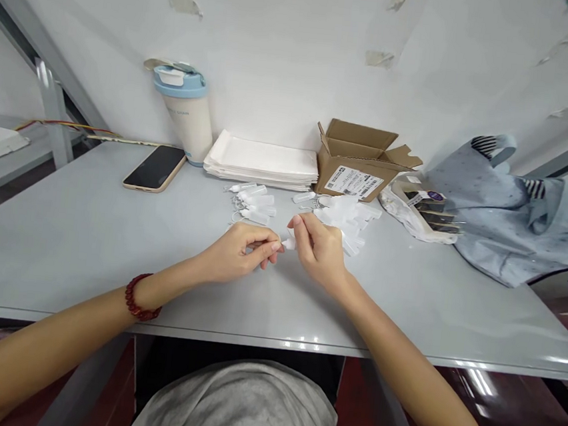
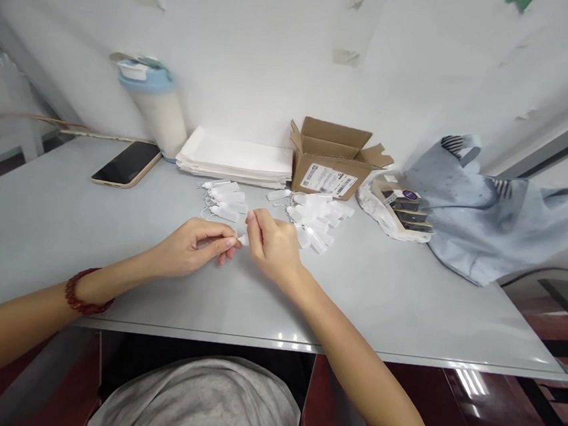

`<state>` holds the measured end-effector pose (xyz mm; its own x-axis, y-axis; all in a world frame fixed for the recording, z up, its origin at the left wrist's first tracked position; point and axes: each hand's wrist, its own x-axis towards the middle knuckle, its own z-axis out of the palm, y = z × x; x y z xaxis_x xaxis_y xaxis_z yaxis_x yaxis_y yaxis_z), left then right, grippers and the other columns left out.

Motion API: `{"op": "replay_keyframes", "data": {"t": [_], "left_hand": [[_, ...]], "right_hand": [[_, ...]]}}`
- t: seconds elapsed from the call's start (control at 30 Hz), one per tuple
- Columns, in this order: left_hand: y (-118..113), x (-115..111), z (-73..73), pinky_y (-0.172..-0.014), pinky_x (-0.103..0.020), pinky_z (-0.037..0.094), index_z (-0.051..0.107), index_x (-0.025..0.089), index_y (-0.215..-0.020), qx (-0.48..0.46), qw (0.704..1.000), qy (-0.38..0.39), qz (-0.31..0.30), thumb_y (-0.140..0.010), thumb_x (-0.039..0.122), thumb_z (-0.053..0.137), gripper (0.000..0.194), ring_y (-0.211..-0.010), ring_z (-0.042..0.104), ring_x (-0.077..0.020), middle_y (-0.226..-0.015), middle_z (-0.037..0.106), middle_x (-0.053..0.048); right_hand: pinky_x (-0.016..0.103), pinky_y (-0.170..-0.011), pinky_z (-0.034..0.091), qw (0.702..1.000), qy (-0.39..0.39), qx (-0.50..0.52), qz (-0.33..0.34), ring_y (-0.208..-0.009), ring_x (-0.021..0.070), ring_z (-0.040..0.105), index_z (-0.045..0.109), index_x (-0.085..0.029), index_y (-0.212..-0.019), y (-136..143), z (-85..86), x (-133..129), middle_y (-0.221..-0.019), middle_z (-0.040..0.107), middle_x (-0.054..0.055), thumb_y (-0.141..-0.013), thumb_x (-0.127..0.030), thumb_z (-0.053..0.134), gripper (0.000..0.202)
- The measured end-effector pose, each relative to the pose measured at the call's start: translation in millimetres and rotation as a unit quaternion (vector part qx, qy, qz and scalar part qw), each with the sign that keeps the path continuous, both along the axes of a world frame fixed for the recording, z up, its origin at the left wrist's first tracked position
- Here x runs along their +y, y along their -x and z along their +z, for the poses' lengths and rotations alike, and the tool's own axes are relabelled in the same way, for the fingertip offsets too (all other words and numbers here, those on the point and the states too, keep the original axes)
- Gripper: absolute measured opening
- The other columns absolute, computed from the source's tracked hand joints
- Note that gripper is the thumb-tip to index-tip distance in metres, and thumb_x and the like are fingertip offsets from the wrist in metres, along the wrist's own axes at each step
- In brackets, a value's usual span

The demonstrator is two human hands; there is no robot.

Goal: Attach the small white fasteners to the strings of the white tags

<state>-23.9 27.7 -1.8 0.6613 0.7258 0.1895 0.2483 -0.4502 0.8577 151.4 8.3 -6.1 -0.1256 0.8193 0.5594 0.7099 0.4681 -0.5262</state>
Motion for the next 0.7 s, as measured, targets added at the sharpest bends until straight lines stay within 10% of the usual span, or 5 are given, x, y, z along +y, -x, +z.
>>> {"op": "replay_keyframes", "data": {"t": [0.47,0.7], "left_hand": [[2.3,4.3,2.5,-0.059,-0.021,0.046,0.064,0.014,-0.078,-0.006,0.999,-0.019,0.036,-0.090,0.033,0.048,0.027,-0.059,0.057,-0.0110,-0.067,0.063,-0.001],[22.7,32.7,11.2,-0.051,-0.021,0.038,0.064,0.013,-0.075,-0.034,0.983,0.028,0.176,-0.085,0.036,0.052,0.027,-0.048,0.042,-0.0078,-0.063,0.059,0.000]], "right_hand": [[0.023,-0.051,0.031,0.998,0.020,-0.058,0.006,-0.048,0.0115,0.044,0.052,-0.019,-0.076,-5.5,5.0,4.6,-0.055,0.050,0.000,-0.096,-0.035,0.030,0.034],[0.027,-0.052,0.025,0.970,0.118,-0.143,-0.159,-0.053,0.0170,0.049,0.056,-0.019,-0.076,-27.9,16.0,20.6,-0.057,0.056,0.004,-0.095,-0.043,0.034,0.038]]}}
